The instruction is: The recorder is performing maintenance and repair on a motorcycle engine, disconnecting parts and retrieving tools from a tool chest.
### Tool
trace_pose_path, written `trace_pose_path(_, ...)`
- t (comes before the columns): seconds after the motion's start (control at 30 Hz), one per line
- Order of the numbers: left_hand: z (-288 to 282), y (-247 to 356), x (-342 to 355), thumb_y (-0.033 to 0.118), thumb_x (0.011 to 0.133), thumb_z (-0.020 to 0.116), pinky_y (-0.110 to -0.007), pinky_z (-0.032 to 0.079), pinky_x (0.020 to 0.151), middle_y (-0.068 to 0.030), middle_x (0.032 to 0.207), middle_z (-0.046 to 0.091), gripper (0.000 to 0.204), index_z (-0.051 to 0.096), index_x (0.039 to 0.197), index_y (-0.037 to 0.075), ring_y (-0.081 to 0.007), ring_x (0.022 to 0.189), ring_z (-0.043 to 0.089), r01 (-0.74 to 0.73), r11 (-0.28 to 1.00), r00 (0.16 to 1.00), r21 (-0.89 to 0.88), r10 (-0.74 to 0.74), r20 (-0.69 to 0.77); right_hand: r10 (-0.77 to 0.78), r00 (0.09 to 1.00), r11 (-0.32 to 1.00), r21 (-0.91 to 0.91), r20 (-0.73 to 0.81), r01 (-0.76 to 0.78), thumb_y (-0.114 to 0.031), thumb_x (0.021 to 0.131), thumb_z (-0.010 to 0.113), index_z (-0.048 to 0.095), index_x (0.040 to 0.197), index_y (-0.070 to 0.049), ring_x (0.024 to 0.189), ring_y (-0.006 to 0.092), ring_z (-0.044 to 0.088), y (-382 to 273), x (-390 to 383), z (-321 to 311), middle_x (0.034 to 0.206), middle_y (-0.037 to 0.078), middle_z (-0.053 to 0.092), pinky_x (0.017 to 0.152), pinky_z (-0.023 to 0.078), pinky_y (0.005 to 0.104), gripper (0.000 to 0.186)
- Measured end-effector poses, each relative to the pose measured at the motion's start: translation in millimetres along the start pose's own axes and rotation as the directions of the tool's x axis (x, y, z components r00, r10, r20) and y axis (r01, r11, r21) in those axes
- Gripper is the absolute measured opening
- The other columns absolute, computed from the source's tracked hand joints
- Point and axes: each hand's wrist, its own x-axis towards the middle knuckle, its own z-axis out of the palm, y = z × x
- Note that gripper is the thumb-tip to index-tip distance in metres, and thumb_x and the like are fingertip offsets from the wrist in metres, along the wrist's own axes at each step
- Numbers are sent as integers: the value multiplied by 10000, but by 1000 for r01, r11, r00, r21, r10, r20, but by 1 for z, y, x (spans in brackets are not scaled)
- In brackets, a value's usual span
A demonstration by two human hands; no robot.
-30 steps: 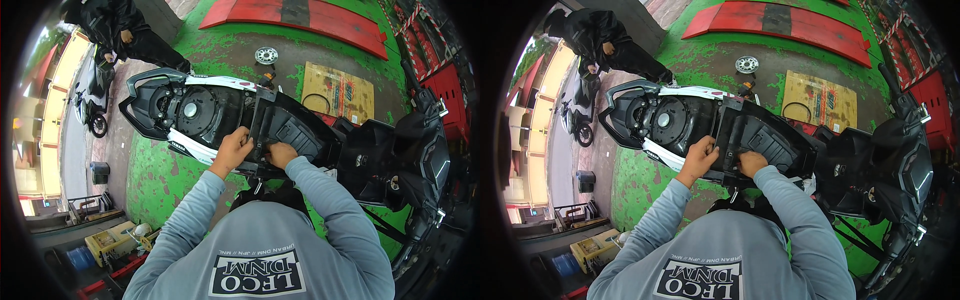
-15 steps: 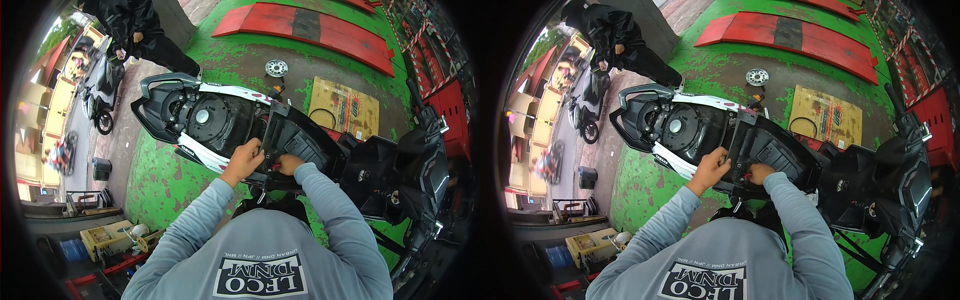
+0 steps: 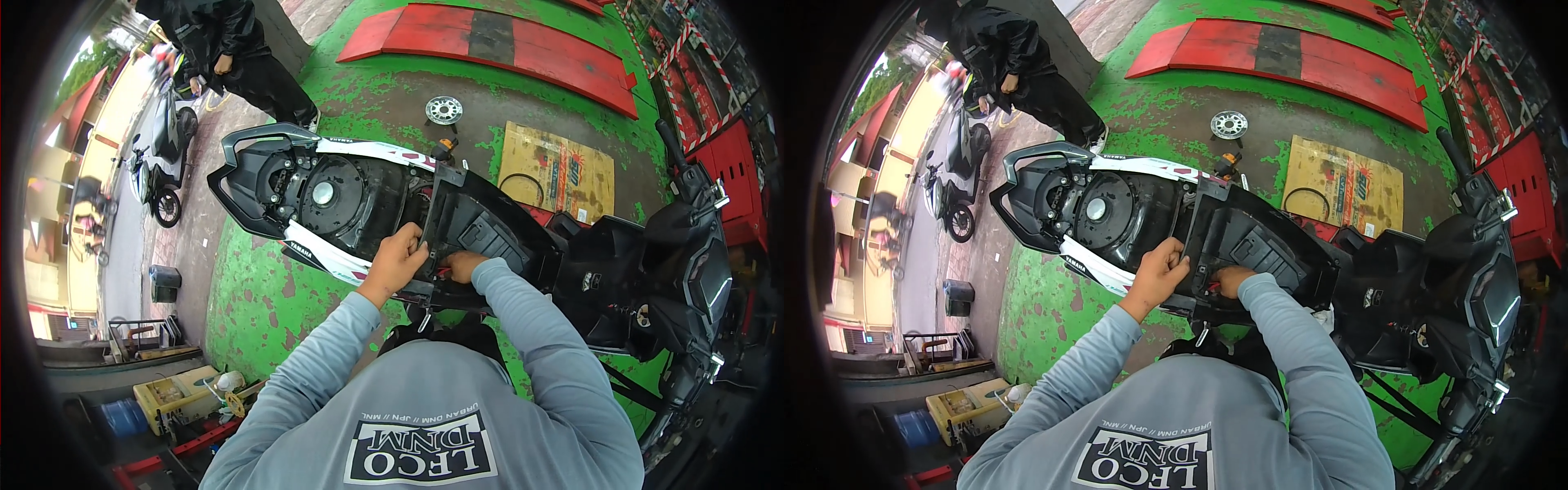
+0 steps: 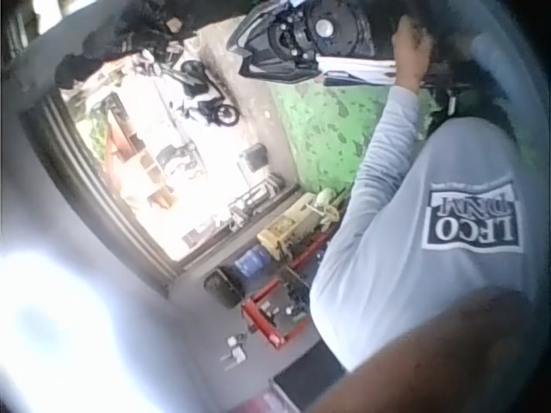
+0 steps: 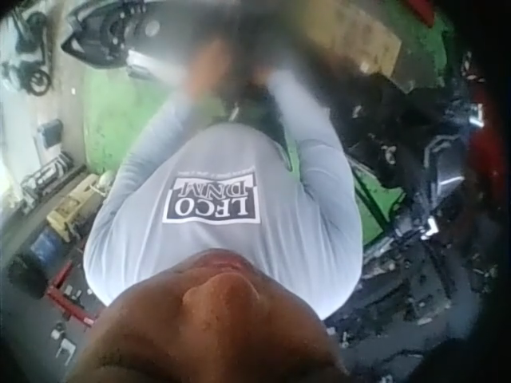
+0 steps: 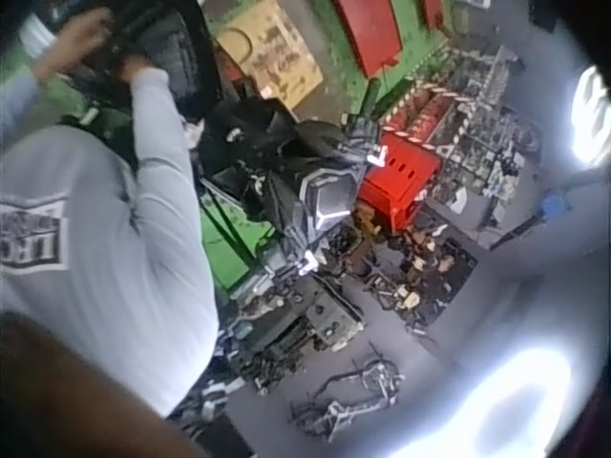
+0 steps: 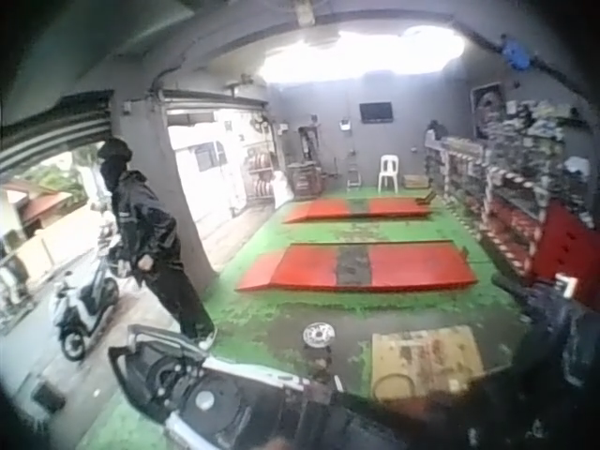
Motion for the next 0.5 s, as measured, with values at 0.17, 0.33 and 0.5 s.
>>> trace_pose_path(0.17, -1, 3, 8, 56, 894, 673, -313, 331, 527, -65, 602, 379, 155, 537, 942, -1, -130, 552, 336, 25, 1000, 1000, -10, -25, -17, 25, 988, 994, -101, -152, -41, -228, 871, 673, 729, 1167, -98, 1135, 366, 649, -7, -3, -8, 1169, 190, 702, 992, 504, 456, 328)
trace_pose_path(0.33, -10, -6, 10, 57, 881, 683, -300, 324, 510, -40, 583, 399, 139, 567, 937, 3, -90, 546, 350, 18, 1000, 997, 21, -17, -72, 20, 969, 985, -162, -248, -62, -259, 844, 694, 736, 1020, -33, 1018, 367, 695, -22, 2, 1, 1039, 213, 725, 903, 546, 469, 289)
trace_pose_path(0.5, 6, -17, 7, 160, 885, 697, -354, 458, 565, -111, 643, 550, 193, 596, 982, 26, -200, 566, 557, -82, 994, 991, 76, 89, -103, 21, 968, 988, -143, -249, -58, -359, 880, 670, 707, 1017, -53, 998, 378, 691, 11, 22, 41, 1063, 211, 715, 880, 548, 496, 338)
